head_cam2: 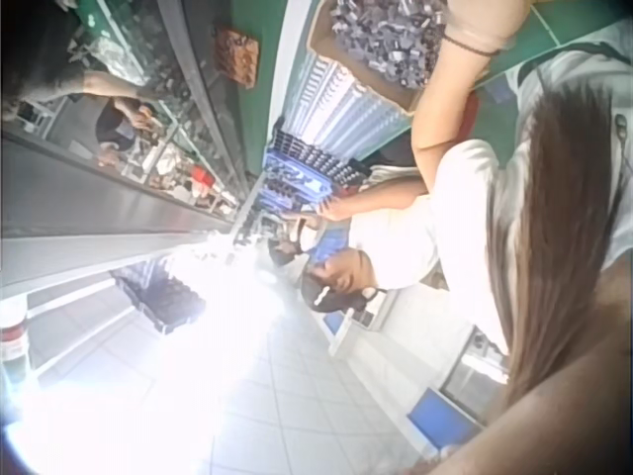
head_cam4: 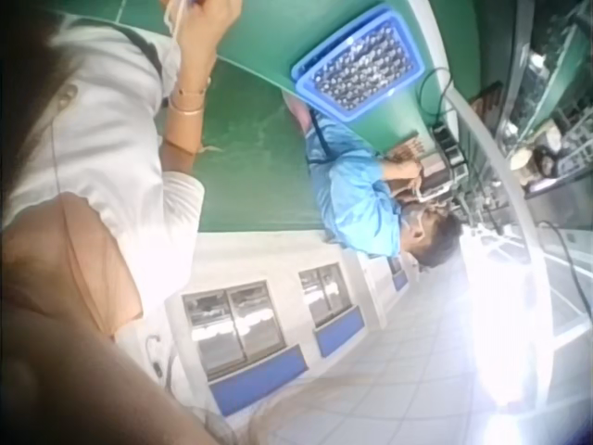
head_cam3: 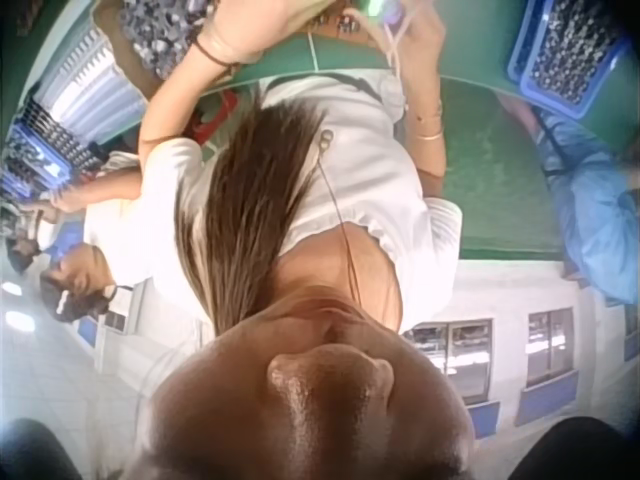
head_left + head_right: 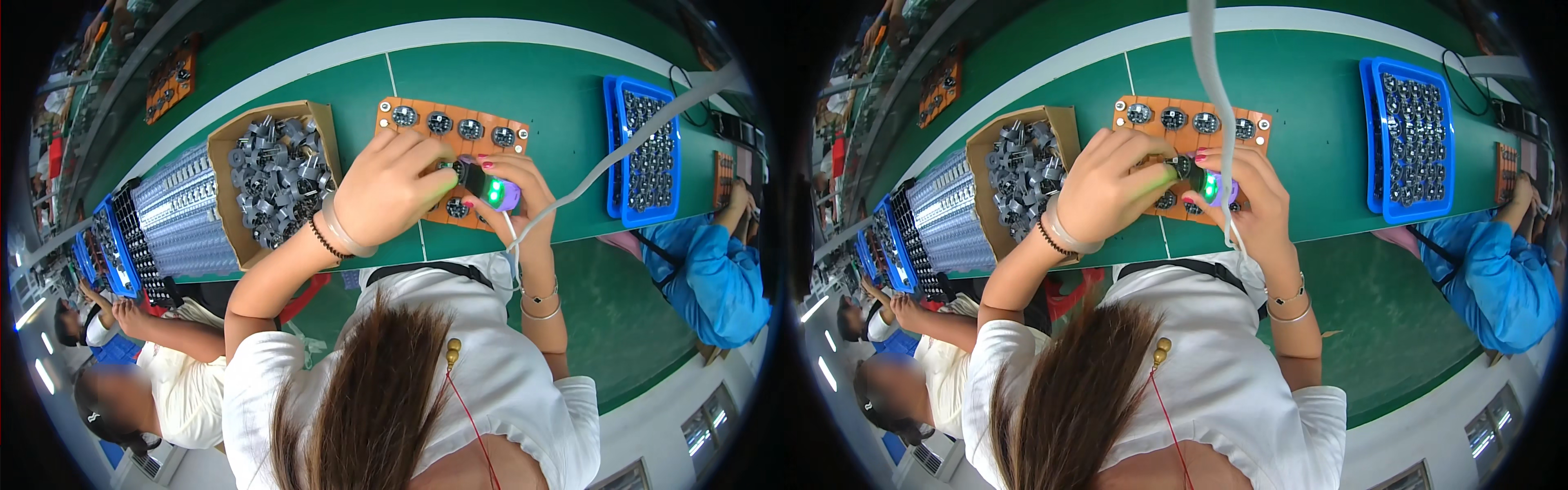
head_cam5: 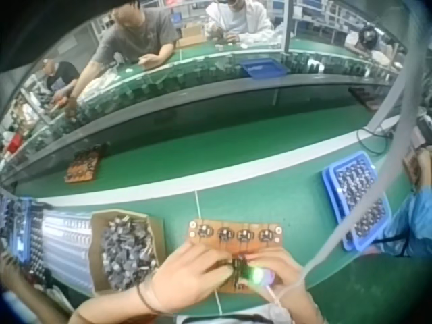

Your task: Assembling and inspecting electronic components on a production line using a handheld probe.

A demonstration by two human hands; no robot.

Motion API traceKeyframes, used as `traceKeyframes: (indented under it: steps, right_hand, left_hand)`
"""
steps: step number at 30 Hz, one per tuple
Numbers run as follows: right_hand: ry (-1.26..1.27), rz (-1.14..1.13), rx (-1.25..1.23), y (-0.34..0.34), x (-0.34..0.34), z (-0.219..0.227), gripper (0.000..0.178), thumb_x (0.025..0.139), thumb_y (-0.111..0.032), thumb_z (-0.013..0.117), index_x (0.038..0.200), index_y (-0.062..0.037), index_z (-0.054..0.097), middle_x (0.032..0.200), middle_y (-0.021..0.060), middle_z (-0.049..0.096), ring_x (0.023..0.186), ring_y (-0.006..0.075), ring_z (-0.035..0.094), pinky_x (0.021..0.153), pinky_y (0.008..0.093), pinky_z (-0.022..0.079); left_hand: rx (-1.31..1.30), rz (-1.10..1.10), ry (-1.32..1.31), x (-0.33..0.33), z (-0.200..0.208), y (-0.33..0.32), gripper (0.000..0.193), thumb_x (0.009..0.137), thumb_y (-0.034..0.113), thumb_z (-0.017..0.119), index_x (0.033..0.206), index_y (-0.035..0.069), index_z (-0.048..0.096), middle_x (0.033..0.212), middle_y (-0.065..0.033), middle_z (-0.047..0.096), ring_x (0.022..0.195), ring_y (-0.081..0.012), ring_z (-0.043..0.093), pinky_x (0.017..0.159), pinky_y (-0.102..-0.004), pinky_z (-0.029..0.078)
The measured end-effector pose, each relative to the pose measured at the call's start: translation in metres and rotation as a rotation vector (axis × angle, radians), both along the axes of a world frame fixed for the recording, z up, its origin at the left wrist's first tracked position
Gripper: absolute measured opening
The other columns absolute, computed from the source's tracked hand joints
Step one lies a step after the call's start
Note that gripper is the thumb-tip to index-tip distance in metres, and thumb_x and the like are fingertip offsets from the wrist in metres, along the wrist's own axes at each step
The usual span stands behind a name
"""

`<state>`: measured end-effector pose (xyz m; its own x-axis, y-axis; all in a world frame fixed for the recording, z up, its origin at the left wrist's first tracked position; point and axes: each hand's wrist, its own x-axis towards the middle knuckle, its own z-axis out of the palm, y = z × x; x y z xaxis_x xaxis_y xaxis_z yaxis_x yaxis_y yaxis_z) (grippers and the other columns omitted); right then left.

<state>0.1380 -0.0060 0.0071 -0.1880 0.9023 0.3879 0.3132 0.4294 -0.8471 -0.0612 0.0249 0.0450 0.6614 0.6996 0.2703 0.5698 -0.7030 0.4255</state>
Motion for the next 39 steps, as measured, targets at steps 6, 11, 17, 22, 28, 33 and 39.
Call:
traceKeyframes:
  steps: [6,11,17,22,28,33,39]
  right_hand:
    - [0.027,0.006,-0.005,-0.002,0.002,0.001,0.047,0.06,-0.002,0.081,0.1,-0.0021,0.056,0.101,0.0147,0.063,0.096,0.0256,0.06,0.083,0.0346,0.049]
    - [0.099,-0.042,-0.054,-0.008,0.004,-0.003,0.048,0.061,-0.003,0.082,0.101,-0.0022,0.055,0.102,0.0146,0.063,0.097,0.025,0.06,0.084,0.0344,0.049]
    - [0.201,-0.16,-0.091,-0.013,0.015,-0.004,0.05,0.06,-0.002,0.082,0.102,-0.0036,0.055,0.103,0.0145,0.062,0.099,0.0258,0.059,0.085,0.0352,0.049]
    - [0.115,-0.016,-0.108,-0.018,0.018,-0.004,0.05,0.057,-0.002,0.083,0.1,-0.0033,0.056,0.103,0.0142,0.063,0.098,0.0261,0.059,0.085,0.0356,0.048]
    - [0.037,0.042,-0.069,-0.025,0.017,-0.002,0.048,0.057,-0.005,0.083,0.098,-0.0031,0.059,0.097,0.0131,0.064,0.092,0.0269,0.06,0.081,0.0376,0.049]
    - [-0.013,0.077,-0.022,-0.026,0.006,0.001,0.046,0.057,-0.009,0.084,0.095,-0.0034,0.06,0.095,0.0116,0.064,0.089,0.0279,0.061,0.08,0.0382,0.049]
    - [-0.05,0.065,0.04,-0.025,-0.001,0.006,0.043,0.058,-0.012,0.084,0.092,-0.0032,0.061,0.093,0.011,0.065,0.088,0.028,0.062,0.079,0.0385,0.049]
  left_hand:
    - [-0.006,0.053,-0.113,0.006,0.007,-0.002,0.018,0.066,0.01,0.07,0.081,0.009,0.059,0.096,-0.001,0.059,0.088,-0.0218,0.056,0.074,-0.0316,0.042]
    - [0.017,0.033,0.036,-0.004,-0.004,0.001,0.019,0.066,0.012,0.071,0.082,0.009,0.06,0.099,-0.0009,0.058,0.093,-0.0214,0.055,0.08,-0.0333,0.04]
    - [0.028,0.1,0.098,-0.008,-0.037,-0.001,0.013,0.066,0.015,0.066,0.077,0.012,0.06,0.094,0.0008,0.055,0.095,-0.0189,0.051,0.081,-0.0333,0.037]
    - [-0.053,0.144,0.103,-0.009,-0.016,-0.008,0.022,0.063,0.019,0.072,0.079,0.011,0.059,0.094,-0.0027,0.053,0.094,-0.0209,0.05,0.08,-0.0337,0.037]
    - [0.011,-0.083,0.213,-0.017,-0.027,-0.031,0.02,0.063,0.02,0.069,0.075,0.01,0.057,0.085,-0.0018,0.051,0.086,-0.0184,0.049,0.076,-0.0312,0.037]
    - [-0.002,0.003,0.032,-0.005,-0.009,-0.034,0.016,0.065,0.013,0.072,0.075,0.011,0.059,0.084,0.002,0.055,0.081,-0.0155,0.052,0.071,-0.0302,0.035]
    - [-0.006,0.02,-0.108,0.0,-0.005,-0.037,0.022,0.063,0.014,0.074,0.081,0.01,0.062,0.087,0.0016,0.056,0.08,-0.016,0.053,0.072,-0.03,0.035]
